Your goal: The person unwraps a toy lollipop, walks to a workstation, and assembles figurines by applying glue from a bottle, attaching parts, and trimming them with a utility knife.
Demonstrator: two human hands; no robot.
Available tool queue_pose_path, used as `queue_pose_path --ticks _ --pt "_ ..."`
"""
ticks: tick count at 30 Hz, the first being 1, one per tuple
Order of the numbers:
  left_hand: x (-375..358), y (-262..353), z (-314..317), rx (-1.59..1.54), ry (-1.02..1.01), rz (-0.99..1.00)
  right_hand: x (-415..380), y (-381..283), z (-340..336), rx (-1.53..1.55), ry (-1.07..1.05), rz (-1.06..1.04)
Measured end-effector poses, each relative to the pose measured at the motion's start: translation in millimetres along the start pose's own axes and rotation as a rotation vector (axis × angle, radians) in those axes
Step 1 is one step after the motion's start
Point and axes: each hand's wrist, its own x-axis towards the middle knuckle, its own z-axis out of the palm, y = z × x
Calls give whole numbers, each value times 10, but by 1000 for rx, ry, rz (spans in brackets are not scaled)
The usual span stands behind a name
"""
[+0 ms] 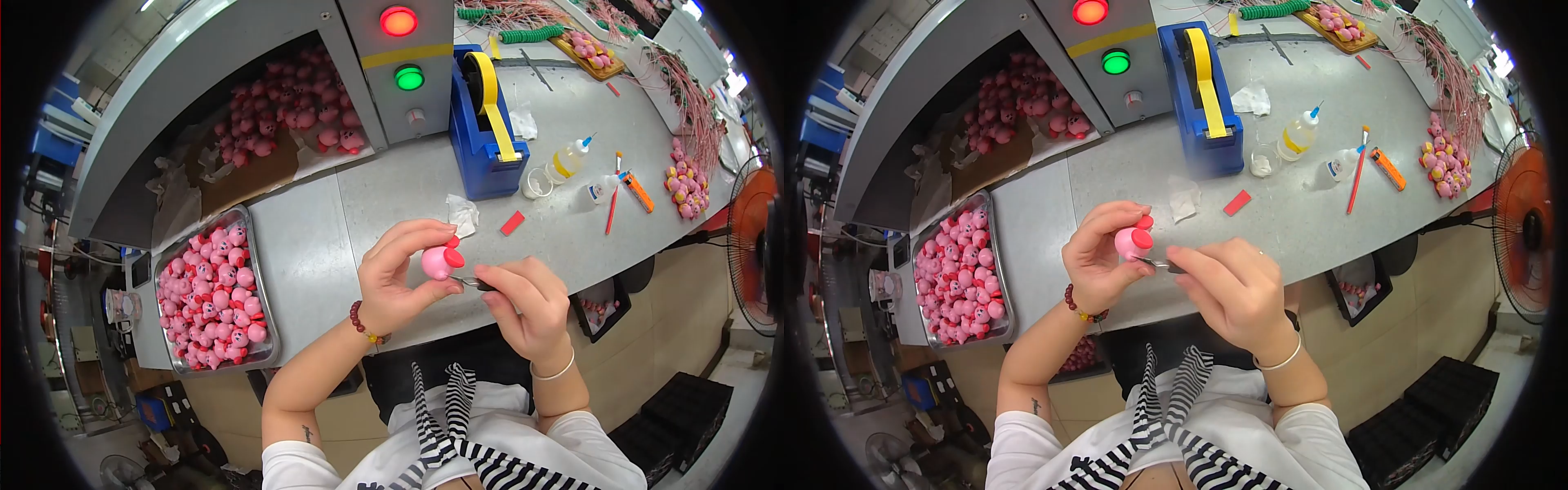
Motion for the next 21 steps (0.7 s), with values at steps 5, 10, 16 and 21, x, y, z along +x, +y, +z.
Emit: queue_pose_path --ticks 5,10,16,21 --pt "0 3 10 29 12 35 8 -14 50 -40 33 0" --pt "1 23 23 47 14 17 -3 -29 47 -88 51 4" --pt "0 13 23 86 22 42 -9 -50 55 -92 63 -12" --pt "-4 12 20 109 22 42 -11 -70 62 -97 82 7"
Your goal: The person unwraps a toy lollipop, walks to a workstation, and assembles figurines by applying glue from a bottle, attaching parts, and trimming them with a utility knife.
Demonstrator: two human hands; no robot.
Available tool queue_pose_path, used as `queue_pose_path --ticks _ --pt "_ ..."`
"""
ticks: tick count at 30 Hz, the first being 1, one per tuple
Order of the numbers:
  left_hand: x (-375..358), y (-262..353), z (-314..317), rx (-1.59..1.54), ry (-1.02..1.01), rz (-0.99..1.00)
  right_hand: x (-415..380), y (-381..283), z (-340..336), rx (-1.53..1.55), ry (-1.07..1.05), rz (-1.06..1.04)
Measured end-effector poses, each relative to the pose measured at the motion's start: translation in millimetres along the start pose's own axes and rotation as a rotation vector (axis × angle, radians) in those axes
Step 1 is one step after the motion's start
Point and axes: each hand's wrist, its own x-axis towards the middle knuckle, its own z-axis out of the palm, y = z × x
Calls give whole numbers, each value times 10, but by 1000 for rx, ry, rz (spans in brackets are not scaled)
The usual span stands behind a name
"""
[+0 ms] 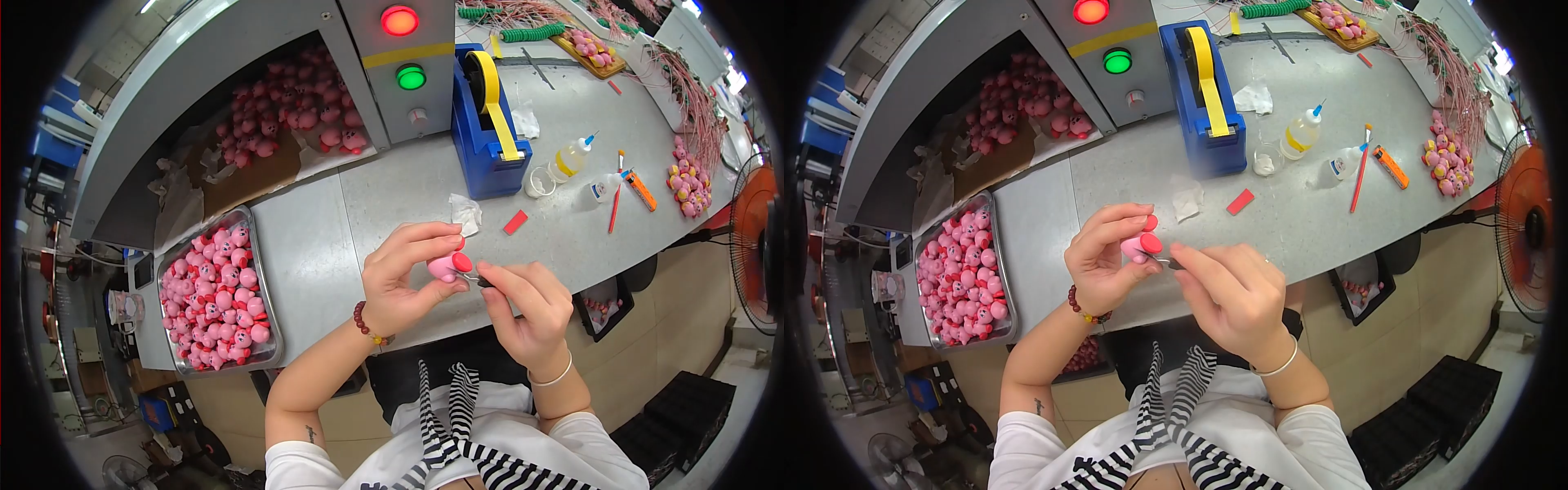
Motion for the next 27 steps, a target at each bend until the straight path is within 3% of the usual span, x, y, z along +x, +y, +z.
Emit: queue_pose_path --ticks 27 --pt "-23 19 -1 -23 50 37 -32 -49 47 55 21 35"
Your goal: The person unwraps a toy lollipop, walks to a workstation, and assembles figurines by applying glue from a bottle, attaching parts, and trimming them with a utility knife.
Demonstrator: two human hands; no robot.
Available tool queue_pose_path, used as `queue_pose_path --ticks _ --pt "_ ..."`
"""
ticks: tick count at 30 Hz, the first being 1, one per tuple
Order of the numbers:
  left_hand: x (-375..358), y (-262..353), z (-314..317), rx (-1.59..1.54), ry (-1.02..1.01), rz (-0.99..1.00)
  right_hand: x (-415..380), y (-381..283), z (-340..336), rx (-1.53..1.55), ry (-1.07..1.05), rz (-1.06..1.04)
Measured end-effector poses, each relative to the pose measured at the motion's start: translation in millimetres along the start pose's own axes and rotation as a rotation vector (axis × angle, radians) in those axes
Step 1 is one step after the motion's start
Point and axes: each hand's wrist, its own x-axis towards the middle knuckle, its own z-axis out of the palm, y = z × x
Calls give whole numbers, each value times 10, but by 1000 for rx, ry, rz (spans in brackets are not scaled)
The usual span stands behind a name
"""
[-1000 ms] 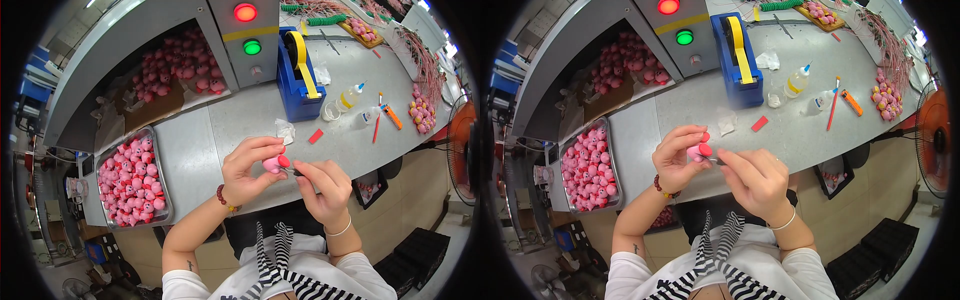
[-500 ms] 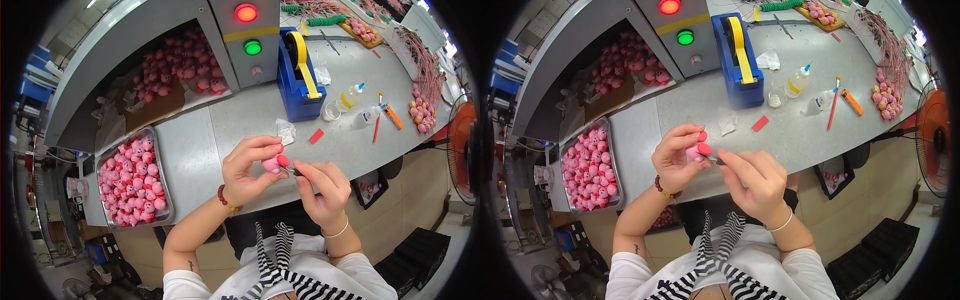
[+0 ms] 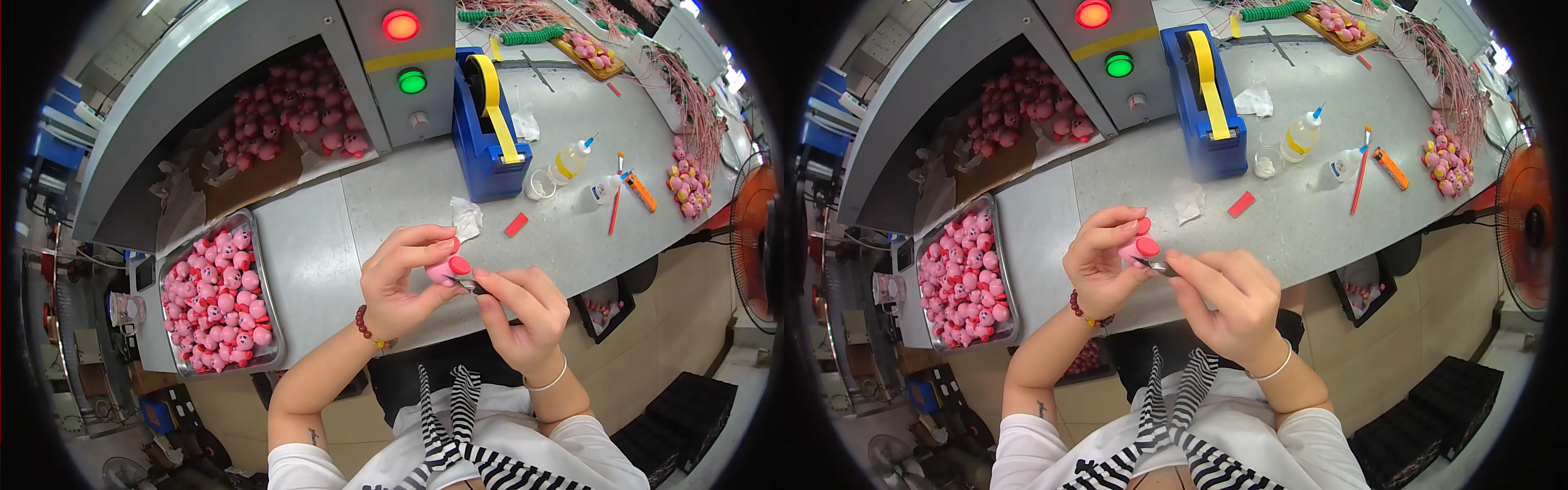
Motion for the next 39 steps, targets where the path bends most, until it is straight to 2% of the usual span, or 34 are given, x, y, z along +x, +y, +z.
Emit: queue_pose_path --ticks 19,23,28,35,39 --pt "-20 -9 16 -24 -3 17 -5 -19 -6 47 -3 58" --pt "-16 -13 15 -26 11 3 -3 -15 14 1 26 18" --pt "-18 -10 14 -14 -4 31 -16 -22 10 73 2 74" --pt "-3 1 19 -47 -2 21 7 -22 18 19 47 16" --pt "-10 -6 15 -40 -1 38 16 -52 -6 68 -5 73"
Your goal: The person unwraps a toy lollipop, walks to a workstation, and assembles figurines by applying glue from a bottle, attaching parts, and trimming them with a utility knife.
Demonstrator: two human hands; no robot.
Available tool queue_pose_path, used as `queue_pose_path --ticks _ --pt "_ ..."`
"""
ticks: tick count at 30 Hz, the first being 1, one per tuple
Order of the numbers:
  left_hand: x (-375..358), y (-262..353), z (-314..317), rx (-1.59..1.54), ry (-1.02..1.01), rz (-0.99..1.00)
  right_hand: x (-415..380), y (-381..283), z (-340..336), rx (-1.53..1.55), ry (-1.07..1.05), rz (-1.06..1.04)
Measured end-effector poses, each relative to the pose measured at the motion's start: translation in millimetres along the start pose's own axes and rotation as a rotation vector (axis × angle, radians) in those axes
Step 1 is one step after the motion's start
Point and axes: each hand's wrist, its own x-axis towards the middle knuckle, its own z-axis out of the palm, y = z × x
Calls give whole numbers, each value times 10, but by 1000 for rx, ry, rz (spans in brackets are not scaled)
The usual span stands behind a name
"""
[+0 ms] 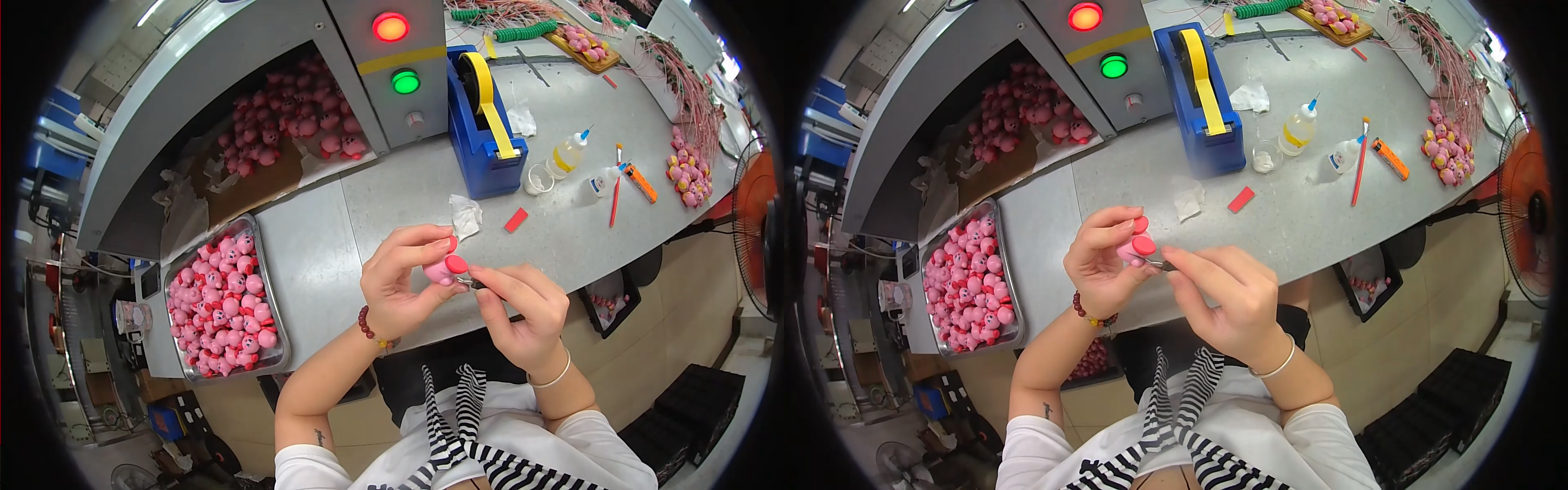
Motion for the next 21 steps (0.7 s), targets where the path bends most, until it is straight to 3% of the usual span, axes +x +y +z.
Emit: queue_pose_path --ticks 8,10,13,21 --pt "5 28 -31 -49 -48 -57 28 -15 -25 109 64 58" --pt "-16 43 -1 -146 -22 -206 62 -36 -4 137 143 70" --pt "-14 -12 -19 -53 -85 -132 83 34 -15 72 82 -50" --pt "-22 -39 5 -237 -138 -182 95 63 70 87 69 -23"
